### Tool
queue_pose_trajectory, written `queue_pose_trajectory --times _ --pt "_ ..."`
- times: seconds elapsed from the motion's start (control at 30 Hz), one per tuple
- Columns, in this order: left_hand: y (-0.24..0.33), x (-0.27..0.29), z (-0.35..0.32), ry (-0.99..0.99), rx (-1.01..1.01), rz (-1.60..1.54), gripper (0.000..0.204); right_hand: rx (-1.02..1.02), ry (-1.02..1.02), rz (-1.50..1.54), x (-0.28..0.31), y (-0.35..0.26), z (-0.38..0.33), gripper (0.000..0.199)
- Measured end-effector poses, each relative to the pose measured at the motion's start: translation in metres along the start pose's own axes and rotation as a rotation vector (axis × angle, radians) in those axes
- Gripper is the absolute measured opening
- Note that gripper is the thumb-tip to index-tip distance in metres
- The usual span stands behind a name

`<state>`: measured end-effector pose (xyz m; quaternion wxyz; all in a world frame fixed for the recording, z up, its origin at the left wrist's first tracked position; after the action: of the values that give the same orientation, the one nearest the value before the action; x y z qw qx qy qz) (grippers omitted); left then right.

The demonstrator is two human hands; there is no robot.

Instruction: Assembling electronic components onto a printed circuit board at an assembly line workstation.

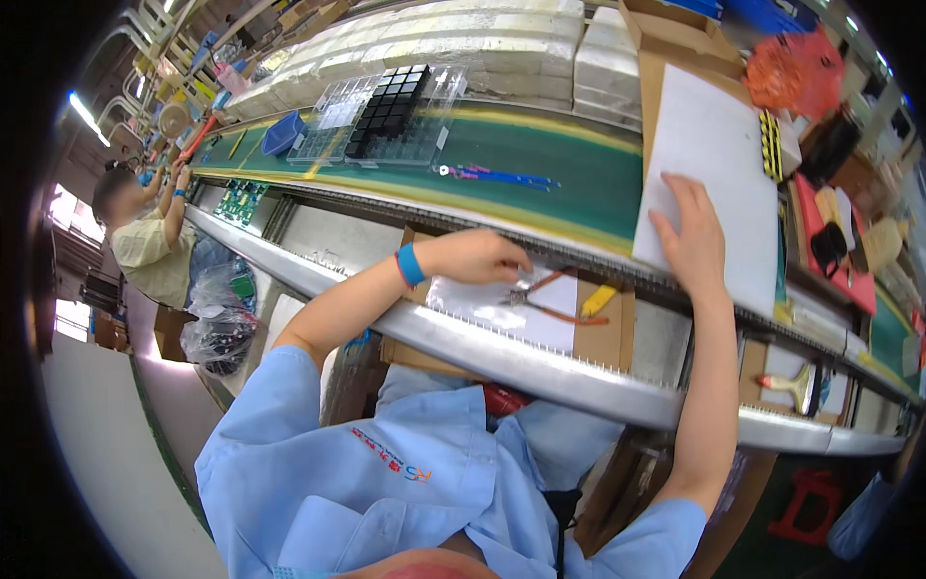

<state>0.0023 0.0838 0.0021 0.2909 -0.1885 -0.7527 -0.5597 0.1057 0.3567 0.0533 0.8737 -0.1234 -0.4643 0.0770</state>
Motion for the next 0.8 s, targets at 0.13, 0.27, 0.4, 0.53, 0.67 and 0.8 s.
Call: queue_pose_trajectory --times 0.13,0.27,0.4,0.53,0.67,0.8 --pt "0.03 -0.013 -0.005 0.031 -0.11 -0.038 0.024 0.011 -0.029 -0.021 -0.009 0.03 0.004 0.029" --pt "0.034 -0.029 -0.007 0.054 -0.108 0.053 0.023 0.027 -0.026 -0.035 -0.022 0.033 0.002 0.027" --pt "0.043 0.0 -0.027 0.121 -0.096 0.138 0.023 0.039 0.024 -0.109 -0.018 0.024 -0.002 0.031" --pt "0.022 0.045 -0.077 0.391 0.043 0.033 0.019 0.167 0.082 -0.109 -0.017 -0.023 0.0 0.04" --pt "-0.039 0.067 -0.166 0.67 0.11 0.109 0.016 0.264 -0.139 -0.104 -0.035 -0.049 -0.002 0.046" --pt "-0.082 0.087 -0.26 0.98 0.242 0.323 0.018 0.12 -0.22 0.064 -0.031 -0.037 -0.005 0.054"
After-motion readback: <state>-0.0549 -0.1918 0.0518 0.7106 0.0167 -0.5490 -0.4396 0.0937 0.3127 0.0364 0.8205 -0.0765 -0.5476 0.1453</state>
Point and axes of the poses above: each hand's wrist, its own z-axis towards the middle knuckle, its own x-axis out of the back of the hand, y = z × x, the point moved 3 cm from there along z, towards the middle knuckle, and after that the axes turned 11 degrees about -z, right-handed, at the moved point
